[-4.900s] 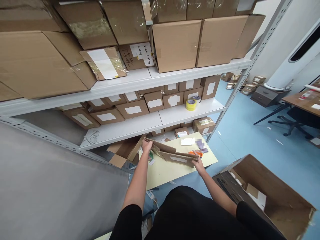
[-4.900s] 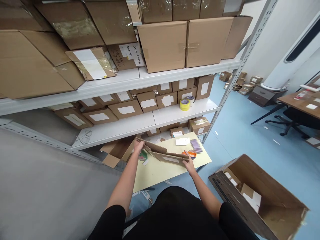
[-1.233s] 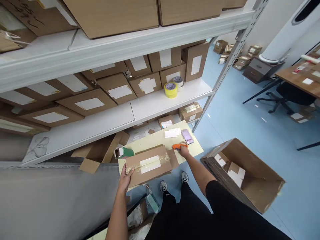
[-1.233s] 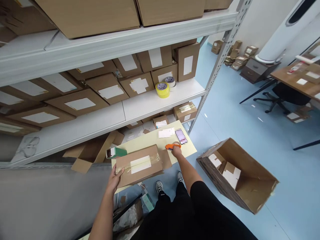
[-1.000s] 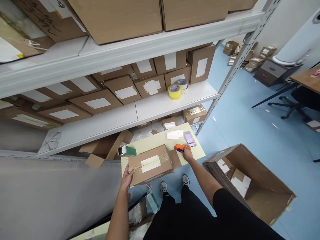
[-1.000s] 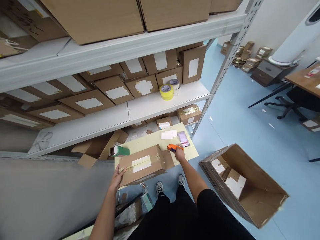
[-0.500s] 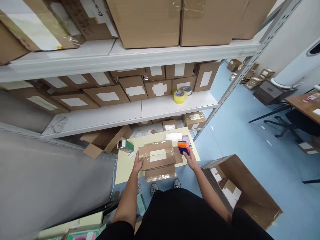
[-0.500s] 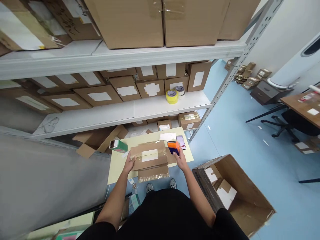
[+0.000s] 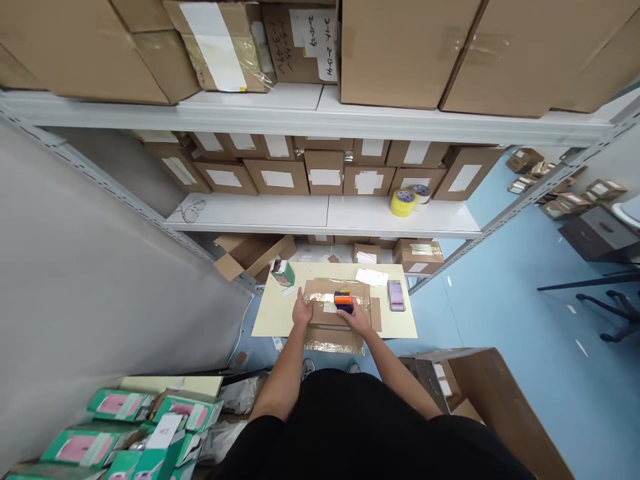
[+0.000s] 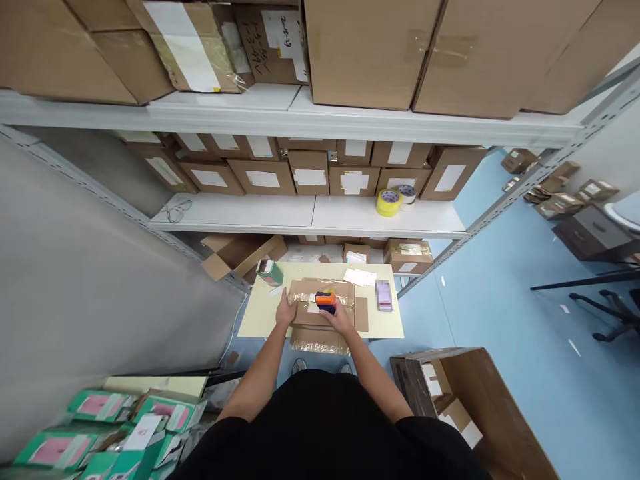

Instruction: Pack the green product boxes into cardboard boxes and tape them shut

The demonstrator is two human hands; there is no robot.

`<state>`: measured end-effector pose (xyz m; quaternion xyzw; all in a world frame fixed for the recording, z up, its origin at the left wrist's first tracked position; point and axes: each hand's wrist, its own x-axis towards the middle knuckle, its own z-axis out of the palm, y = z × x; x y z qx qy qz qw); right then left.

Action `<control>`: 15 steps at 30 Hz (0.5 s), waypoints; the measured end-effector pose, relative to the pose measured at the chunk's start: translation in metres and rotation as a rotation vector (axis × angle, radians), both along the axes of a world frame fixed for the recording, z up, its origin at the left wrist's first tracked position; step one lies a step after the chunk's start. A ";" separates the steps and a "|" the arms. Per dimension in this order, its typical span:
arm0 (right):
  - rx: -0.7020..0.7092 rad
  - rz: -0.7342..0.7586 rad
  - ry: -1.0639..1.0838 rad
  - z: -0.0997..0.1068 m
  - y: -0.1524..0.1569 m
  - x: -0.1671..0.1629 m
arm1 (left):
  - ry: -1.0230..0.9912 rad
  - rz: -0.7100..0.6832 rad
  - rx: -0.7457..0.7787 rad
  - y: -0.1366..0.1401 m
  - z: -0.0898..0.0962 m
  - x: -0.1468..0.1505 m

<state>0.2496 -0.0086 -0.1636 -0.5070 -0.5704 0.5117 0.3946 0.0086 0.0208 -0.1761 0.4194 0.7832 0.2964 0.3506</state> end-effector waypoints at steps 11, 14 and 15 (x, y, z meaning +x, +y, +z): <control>0.024 0.073 0.034 -0.003 0.002 0.006 | -0.455 -0.220 -0.045 0.030 0.070 0.041; 0.042 0.090 0.048 -0.008 0.002 0.007 | -0.555 -0.208 -0.117 0.039 0.078 0.056; 0.045 0.092 0.049 -0.010 0.002 0.007 | -0.566 -0.199 -0.114 0.041 0.079 0.061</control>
